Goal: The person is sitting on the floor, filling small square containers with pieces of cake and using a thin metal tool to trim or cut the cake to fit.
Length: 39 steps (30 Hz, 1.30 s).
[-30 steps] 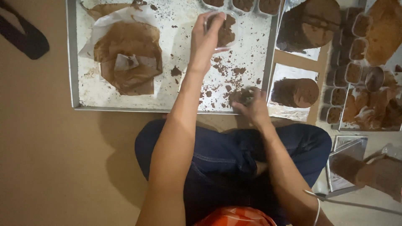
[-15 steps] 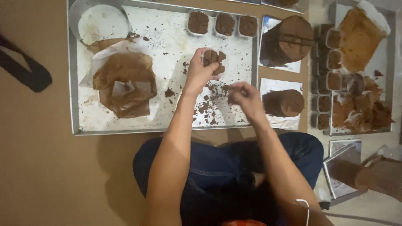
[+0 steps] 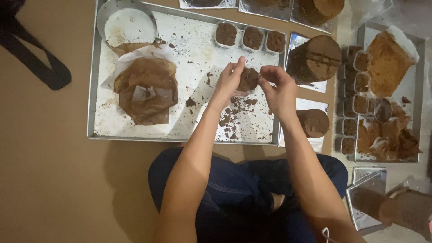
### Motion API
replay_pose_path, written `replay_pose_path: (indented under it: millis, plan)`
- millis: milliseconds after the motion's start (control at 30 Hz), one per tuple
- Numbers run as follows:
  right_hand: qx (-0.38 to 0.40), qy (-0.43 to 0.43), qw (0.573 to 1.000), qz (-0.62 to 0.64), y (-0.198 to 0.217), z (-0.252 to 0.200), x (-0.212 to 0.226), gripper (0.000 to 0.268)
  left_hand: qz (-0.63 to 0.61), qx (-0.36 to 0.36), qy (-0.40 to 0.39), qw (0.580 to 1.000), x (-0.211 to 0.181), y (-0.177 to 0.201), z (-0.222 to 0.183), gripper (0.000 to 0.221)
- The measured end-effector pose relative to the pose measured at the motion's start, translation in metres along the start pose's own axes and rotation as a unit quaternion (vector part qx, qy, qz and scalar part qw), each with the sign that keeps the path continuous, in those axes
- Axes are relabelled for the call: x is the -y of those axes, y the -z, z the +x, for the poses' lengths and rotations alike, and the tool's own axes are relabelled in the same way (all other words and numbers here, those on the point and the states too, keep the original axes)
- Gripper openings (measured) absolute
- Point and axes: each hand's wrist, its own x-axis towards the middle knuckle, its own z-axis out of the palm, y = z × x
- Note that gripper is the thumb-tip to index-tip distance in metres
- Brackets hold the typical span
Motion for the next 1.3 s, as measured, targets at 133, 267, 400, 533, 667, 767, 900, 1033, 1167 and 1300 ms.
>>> replay_pose_path:
  millis: [133, 267, 400, 533, 667, 767, 900, 1033, 1167, 1300]
  plan:
    - [0.043, -0.007, 0.998, -0.035, -0.005, -0.005, 0.01, 0.025, 0.034, 0.019, -0.009, 0.999, 0.008, 0.0, 0.002, 0.072]
    - [0.012, 0.085, 0.987, -0.134, -0.007, -0.003, 0.013, 0.019, 0.07, 0.032, -0.022, 0.997, 0.011, 0.0, 0.003, 0.063]
    - [-0.015, 0.132, 0.971, -0.201, -0.005, 0.0, -0.004, 0.013, 0.07, 0.02, -0.044, 0.996, 0.028, 0.004, 0.023, 0.039]
    - [-0.047, 0.103, 0.984, -0.138, -0.003, -0.005, 0.008, 0.009, 0.08, 0.008, -0.049, 0.996, 0.006, 0.001, 0.001, 0.031]
    - [0.021, 0.141, 0.971, -0.19, -0.005, -0.008, 0.001, 0.006, 0.046, 0.025, -0.03, 0.998, 0.012, -0.002, 0.002, 0.047]
    - [-0.002, 0.127, 0.981, -0.148, -0.002, -0.015, 0.002, 0.012, 0.049, 0.022, -0.065, 0.996, 0.014, 0.005, 0.007, 0.055]
    - [0.014, 0.018, 0.995, -0.097, 0.0, -0.022, -0.043, 0.016, 0.046, -0.043, -0.115, 0.991, 0.026, 0.019, 0.034, 0.046]
    - [0.126, -0.043, 0.958, -0.254, -0.023, -0.032, -0.098, 0.035, 0.071, -0.051, -0.097, 0.991, 0.012, 0.016, 0.027, 0.047]
    - [0.139, 0.031, 0.961, -0.237, -0.05, -0.052, -0.088, 0.031, 0.088, -0.036, -0.086, 0.992, 0.009, 0.014, 0.023, 0.074]
    - [0.095, 0.03, 0.987, -0.129, -0.047, -0.051, -0.082, 0.019, -0.065, 0.012, -0.036, 0.997, 0.004, 0.015, 0.019, 0.047]
